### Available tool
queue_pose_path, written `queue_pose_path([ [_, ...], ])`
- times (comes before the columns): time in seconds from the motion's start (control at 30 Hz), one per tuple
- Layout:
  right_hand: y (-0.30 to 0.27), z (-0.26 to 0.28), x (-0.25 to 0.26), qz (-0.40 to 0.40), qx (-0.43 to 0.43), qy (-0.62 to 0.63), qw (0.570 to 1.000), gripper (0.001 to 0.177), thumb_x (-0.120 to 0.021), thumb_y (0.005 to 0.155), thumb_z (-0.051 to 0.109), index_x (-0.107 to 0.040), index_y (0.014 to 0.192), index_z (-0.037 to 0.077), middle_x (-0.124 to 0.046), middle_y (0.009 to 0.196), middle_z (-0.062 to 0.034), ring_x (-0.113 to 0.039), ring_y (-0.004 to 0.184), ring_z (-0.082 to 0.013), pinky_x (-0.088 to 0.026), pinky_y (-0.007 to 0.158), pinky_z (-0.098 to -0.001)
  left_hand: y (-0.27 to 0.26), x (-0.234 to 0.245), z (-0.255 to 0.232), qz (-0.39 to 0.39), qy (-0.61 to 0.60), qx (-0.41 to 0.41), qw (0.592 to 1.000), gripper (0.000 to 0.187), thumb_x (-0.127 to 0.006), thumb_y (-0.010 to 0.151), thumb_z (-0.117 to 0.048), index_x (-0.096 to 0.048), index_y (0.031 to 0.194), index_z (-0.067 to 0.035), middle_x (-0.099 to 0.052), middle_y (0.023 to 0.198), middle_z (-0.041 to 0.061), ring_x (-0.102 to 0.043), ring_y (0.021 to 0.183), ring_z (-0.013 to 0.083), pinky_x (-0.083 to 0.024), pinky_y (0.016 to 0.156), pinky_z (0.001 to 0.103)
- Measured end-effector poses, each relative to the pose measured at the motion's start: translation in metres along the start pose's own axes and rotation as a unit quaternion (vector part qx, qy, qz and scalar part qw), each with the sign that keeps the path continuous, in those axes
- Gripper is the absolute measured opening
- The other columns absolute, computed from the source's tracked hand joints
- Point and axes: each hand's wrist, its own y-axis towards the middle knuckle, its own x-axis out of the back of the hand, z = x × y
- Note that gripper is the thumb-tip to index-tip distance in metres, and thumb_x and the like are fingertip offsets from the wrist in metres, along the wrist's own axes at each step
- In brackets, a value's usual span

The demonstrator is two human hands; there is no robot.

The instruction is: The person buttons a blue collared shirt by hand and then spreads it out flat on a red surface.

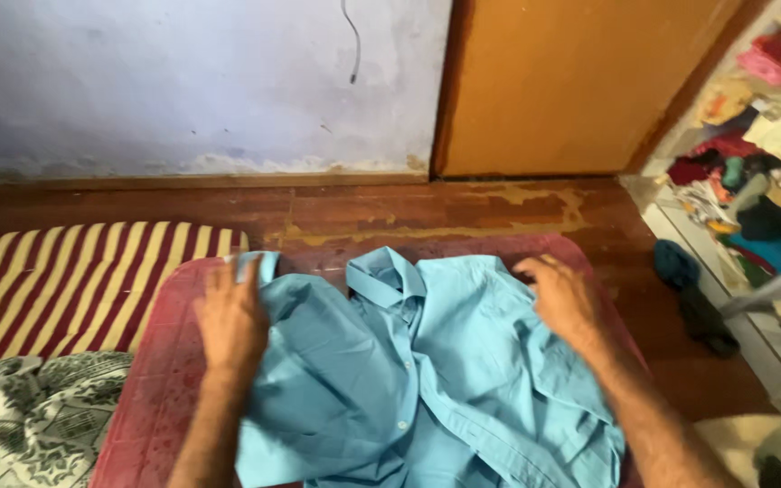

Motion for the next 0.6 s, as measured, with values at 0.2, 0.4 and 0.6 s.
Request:
queue_pose_path([
  [0.2, -0.005, -0.055, -0.014, 0.274, -0.23, 0.213, 0.909, 0.056, -0.085, 0.076, 0.015, -0.061, 0.126, 0.01, -0.075, 0.104, -0.0114, -0.073, 0.077, -0.0213, -0.06, 0.06, -0.0366, -0.016, -0.016, 0.033, 0.075, 0.062, 0.018, 0.995, 0.036, -0.073, 0.078, -0.02, -0.071, 0.114, -0.018, -0.054, 0.147, 0.011, -0.04, 0.143, 0.0397, -0.032, 0.099, 0.072],
  [0.4, 0.009, -0.003, 0.021, 0.147, -0.208, 0.212, 0.944, 0.019, -0.08, 0.087, 0.017, -0.075, 0.101, 0.006, -0.078, 0.081, -0.0142, -0.068, 0.058, -0.0182, -0.052, 0.054, -0.0344, 0.002, 0.0, 0.049, -0.145, -0.158, 0.107, 0.971, 0.014, -0.061, 0.102, -0.012, -0.071, 0.111, -0.007, -0.072, 0.096, 0.01, -0.069, 0.083, 0.0257, -0.053, 0.083, 0.043],
  [0.6, 0.011, 0.025, 0.053, -0.349, 0.012, 0.118, 0.93, 0.017, -0.072, 0.095, -0.002, -0.063, 0.109, -0.003, -0.062, 0.102, -0.0193, -0.064, 0.09, -0.0375, -0.051, 0.075, -0.0435, 0.01, 0.035, 0.069, -0.256, 0.152, 0.15, 0.943, 0.015, -0.057, 0.113, -0.016, -0.068, 0.105, -0.01, -0.068, 0.091, 0.004, -0.06, 0.093, 0.0216, -0.044, 0.092, 0.044],
])
